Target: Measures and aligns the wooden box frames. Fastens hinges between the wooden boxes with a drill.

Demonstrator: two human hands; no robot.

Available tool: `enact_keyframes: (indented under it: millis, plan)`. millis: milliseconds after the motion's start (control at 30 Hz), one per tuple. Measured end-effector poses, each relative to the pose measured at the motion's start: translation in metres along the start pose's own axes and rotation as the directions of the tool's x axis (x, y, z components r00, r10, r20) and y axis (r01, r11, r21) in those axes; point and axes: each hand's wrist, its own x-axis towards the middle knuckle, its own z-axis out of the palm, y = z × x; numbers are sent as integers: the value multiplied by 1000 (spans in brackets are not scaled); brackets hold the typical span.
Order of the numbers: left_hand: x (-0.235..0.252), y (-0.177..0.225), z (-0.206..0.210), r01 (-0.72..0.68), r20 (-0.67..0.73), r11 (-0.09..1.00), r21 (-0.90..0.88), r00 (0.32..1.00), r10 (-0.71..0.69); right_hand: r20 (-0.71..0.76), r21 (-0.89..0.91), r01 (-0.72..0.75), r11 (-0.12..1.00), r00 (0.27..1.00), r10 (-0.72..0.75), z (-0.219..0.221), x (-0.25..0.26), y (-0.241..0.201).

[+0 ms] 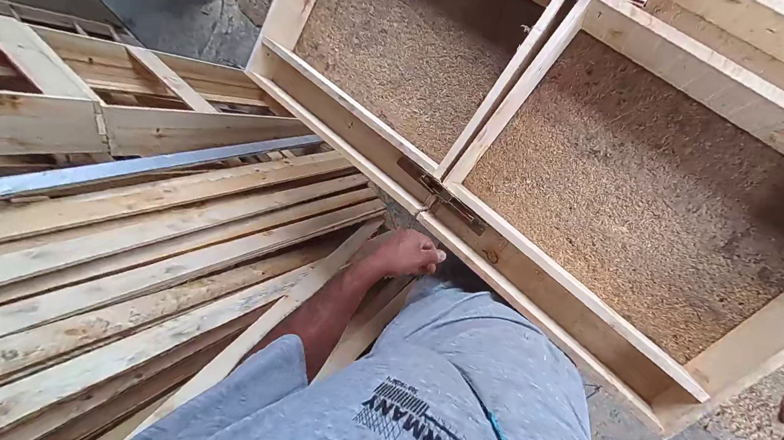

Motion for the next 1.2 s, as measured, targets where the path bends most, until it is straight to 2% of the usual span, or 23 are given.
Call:
enact_keyframes:
  millis: [33,67,133,200,233,267,300,367,433,500,567,633,700,733,767,800,833,867,933,967,1033,1100,1200]
  plan:
    - [-2,2,-2,-123,-103,992,12,987,124,58,38,49,998,997,-51,7,-17,-26]
    - [2,2,-6,-240,-243,970,35,939,242,124,44,76,996,989,-81,21,-34,-58]
    - [20,-2,-26,-392,-440,906,160,793,421,283,31,81,996,955,-87,64,-67,-123]
    - [35,-9,-59,-476,-524,844,248,666,530,444,117,37,992,892,-86,119,-99,-179]
    - [36,-15,-77,-491,-528,837,241,657,538,522,191,-11,982,848,-92,147,-117,-203]
    - [33,-20,-92,-509,-504,840,186,685,526,593,254,-50,966,797,-115,172,-133,-228]
    - [30,-24,-104,-531,-429,842,94,742,515,645,290,-51,956,748,-155,195,-144,-253]
    - [22,-33,-114,-534,-120,842,-76,843,524,728,284,26,959,645,-233,236,-162,-304]
    - [17,-43,-107,-493,104,838,-235,844,526,779,212,129,969,576,-247,271,-180,-353]
    - [18,-48,-100,-410,102,833,-372,874,475,800,124,214,969,556,-225,294,-191,-385]
    - [21,-56,-112,-342,102,845,-411,904,415,808,75,293,953,542,-230,306,-195,-401]
    - [26,-68,-129,-350,186,865,-359,882,434,815,57,359,932,522,-251,315,-194,-413]
    - [31,-83,-149,-463,226,841,-280,819,527,810,37,382,923,530,-252,318,-194,-418]
    - [33,-89,-173,-533,168,808,-250,798,578,795,23,373,927,556,-244,319,-191,-422]
    - [35,-100,-207,-595,37,763,-252,782,622,772,6,353,936,593,-229,318,-188,-424]
    - [38,-115,-249,-649,-156,706,-284,758,634,744,-6,322,947,634,-212,316,-184,-423]
    - [41,-133,-297,-696,-380,645,-315,715,587,715,-11,287,958,672,-193,312,-179,-419]
    - [47,-153,-349,-735,-592,602,-314,647,481,694,-19,252,968,700,-169,307,-175,-414]
    - [66,-190,-447,-688,-854,675,-266,493,166,671,-46,218,975,730,-132,293,-166,-397]
    - [77,-204,-486,-593,-897,757,-275,442,20,667,-60,215,975,735,-122,288,-162,-390]
    - [105,-229,-529,-440,-886,823,-358,440,-149,676,-95,222,970,730,-101,281,-160,-383]
    - [132,-239,-539,-367,-858,839,-402,472,-204,694,-134,213,968,718,-62,282,-160,-391]
    - [140,-232,-513,-247,-861,907,-341,470,-196,721,-162,166,973,693,2,279,-164,-399]
